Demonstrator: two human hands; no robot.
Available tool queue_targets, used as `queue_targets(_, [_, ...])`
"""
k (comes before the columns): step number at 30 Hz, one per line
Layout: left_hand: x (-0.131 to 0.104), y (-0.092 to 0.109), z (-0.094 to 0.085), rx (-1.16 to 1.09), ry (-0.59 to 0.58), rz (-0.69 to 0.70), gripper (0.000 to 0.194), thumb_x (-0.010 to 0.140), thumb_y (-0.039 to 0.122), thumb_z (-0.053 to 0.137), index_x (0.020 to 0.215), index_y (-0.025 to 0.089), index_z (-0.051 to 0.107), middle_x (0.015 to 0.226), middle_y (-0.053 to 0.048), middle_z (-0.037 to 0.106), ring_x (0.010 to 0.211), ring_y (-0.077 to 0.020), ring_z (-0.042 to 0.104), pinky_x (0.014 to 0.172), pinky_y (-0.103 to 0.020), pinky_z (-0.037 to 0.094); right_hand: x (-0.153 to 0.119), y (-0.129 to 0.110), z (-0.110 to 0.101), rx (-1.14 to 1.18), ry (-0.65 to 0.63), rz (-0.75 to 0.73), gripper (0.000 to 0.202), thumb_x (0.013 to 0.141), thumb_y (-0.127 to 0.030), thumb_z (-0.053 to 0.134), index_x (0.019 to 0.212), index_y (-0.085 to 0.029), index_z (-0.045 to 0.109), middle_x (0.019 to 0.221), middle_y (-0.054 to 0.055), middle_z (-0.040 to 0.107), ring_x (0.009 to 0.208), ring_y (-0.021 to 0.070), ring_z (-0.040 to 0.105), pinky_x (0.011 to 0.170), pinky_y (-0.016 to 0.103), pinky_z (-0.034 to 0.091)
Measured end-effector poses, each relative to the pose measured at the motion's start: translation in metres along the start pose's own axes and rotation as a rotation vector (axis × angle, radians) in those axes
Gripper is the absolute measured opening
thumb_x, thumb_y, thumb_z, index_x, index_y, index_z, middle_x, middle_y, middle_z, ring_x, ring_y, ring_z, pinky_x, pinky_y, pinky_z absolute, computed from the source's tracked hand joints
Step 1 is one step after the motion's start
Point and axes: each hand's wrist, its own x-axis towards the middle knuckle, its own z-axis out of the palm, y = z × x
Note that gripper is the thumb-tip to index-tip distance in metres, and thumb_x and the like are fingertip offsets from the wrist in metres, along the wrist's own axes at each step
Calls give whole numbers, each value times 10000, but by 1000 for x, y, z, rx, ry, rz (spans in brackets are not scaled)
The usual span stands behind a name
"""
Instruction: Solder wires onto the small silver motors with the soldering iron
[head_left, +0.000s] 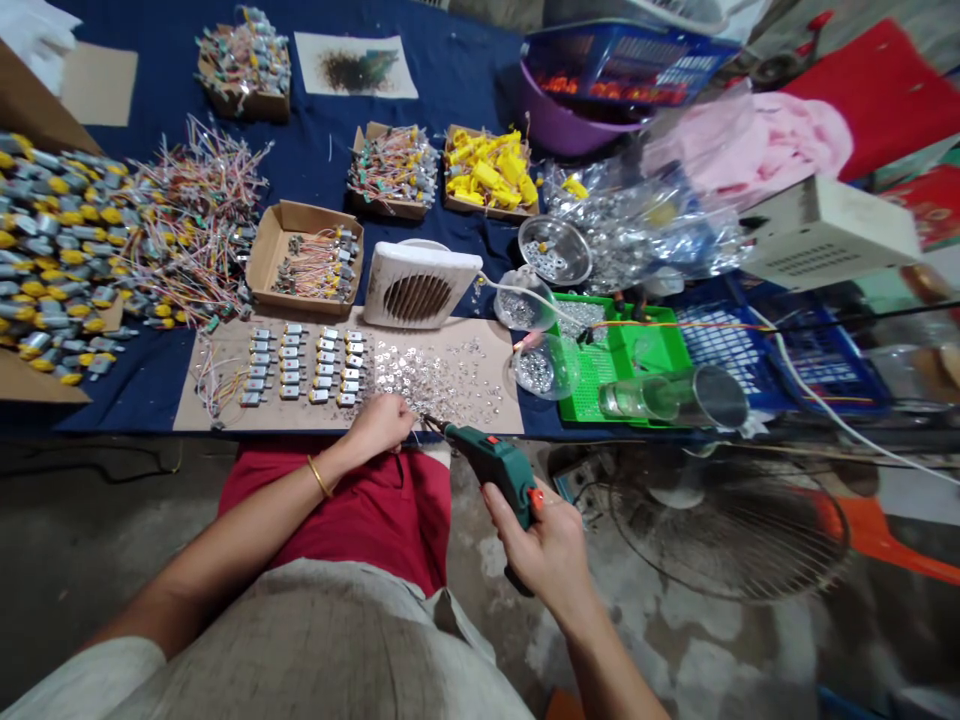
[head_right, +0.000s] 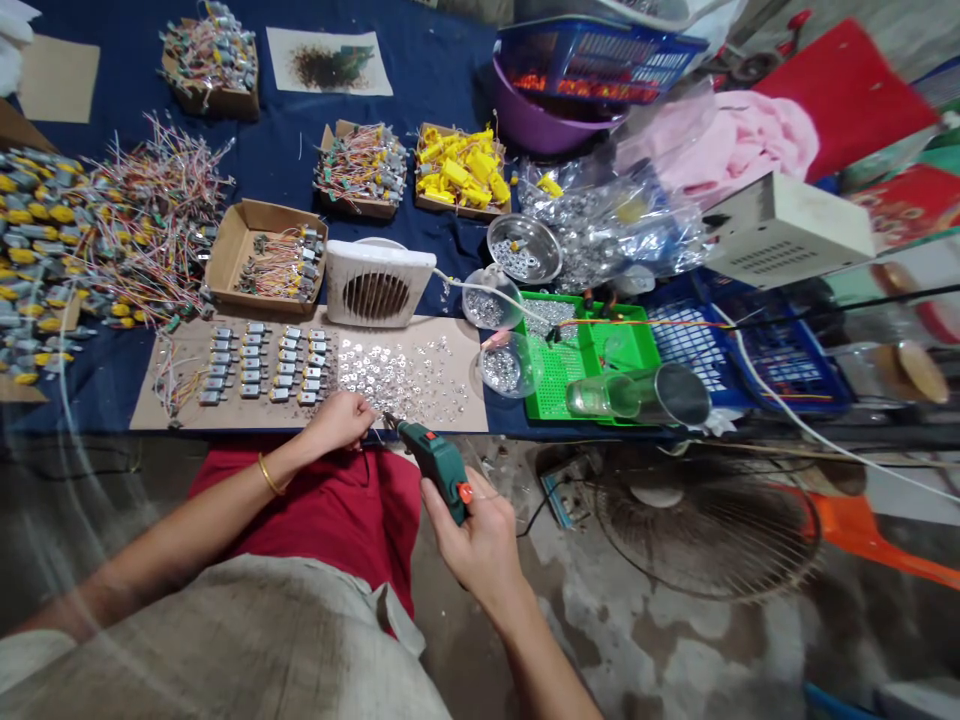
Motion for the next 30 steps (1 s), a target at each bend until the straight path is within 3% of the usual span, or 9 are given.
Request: queue_targets(30, [1, 0, 0, -8, -7, -8, 278, 852, 267, 482, 640, 160, 625, 439, 0, 558, 437, -127, 542, 548, -223, 424, 6, -2, 0, 17, -2, -64, 350, 925, -345, 564, 622, -223, 439, 543, -34, 462, 475, 118, 433, 494, 254, 325])
